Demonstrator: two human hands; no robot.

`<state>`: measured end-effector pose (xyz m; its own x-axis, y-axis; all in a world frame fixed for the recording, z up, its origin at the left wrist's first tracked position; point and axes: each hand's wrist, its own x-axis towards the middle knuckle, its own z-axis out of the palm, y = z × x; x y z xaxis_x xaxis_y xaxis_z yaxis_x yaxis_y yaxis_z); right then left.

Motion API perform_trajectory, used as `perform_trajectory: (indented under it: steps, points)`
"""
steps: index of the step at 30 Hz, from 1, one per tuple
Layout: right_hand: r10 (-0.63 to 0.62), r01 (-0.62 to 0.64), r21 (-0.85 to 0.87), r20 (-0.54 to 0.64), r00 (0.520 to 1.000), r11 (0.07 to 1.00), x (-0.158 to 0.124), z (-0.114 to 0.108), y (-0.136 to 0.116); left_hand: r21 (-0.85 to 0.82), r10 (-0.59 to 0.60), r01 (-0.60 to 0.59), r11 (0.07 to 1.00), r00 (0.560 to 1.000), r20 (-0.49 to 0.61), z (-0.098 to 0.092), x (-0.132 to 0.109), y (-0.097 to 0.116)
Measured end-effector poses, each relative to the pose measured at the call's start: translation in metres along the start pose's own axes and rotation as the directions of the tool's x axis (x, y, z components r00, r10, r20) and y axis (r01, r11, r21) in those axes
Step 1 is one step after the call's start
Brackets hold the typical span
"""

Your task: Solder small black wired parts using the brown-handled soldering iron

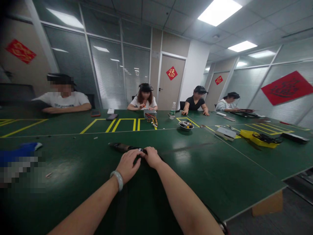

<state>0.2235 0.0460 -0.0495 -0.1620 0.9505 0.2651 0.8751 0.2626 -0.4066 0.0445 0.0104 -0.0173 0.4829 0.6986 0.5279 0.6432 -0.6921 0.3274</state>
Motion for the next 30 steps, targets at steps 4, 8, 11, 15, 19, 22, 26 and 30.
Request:
perform_trajectory:
  steps: [4,8,11,15,19,22,26,30]
  points:
    - [-0.142,0.14,0.042,0.065,0.988,0.989,-0.002,0.007,-0.025,0.102,-0.127,0.131,0.986,0.991,-0.047,0.005,0.001,-0.013]
    - [-0.226,0.223,0.049,0.059,0.972,0.974,-0.018,-0.007,-0.034,0.135,-0.126,0.116,0.984,0.989,0.071,0.008,-0.001,-0.016]
    - [-0.161,0.16,-0.042,-0.005,0.987,0.986,-0.043,-0.024,-0.034,0.128,-0.102,0.088,0.988,0.989,0.107,0.007,-0.002,-0.017]
    - [0.163,-0.17,-0.237,-0.049,0.985,0.957,-0.08,-0.042,-0.023,0.13,-0.074,0.056,0.99,0.988,0.138,0.007,-0.001,-0.022]
    - [0.278,-0.26,-0.27,0.03,0.96,0.927,-0.091,-0.054,-0.006,0.142,-0.079,0.051,0.989,0.977,0.199,0.005,0.001,-0.027]
    - [0.249,-0.25,-0.267,-0.037,0.968,0.931,-0.081,-0.063,0.005,0.131,-0.073,0.043,0.99,0.969,0.236,0.0,0.0,-0.024]
    - [0.276,-0.312,-0.237,-0.172,0.945,0.92,-0.071,-0.078,0.023,0.084,-0.006,-0.014,0.996,0.972,0.233,-0.005,-0.004,-0.005]
    - [0.323,-0.368,-0.186,-0.234,0.917,0.911,-0.071,-0.086,0.037,0.045,0.066,-0.08,0.996,0.966,0.248,-0.001,-0.005,0.019]
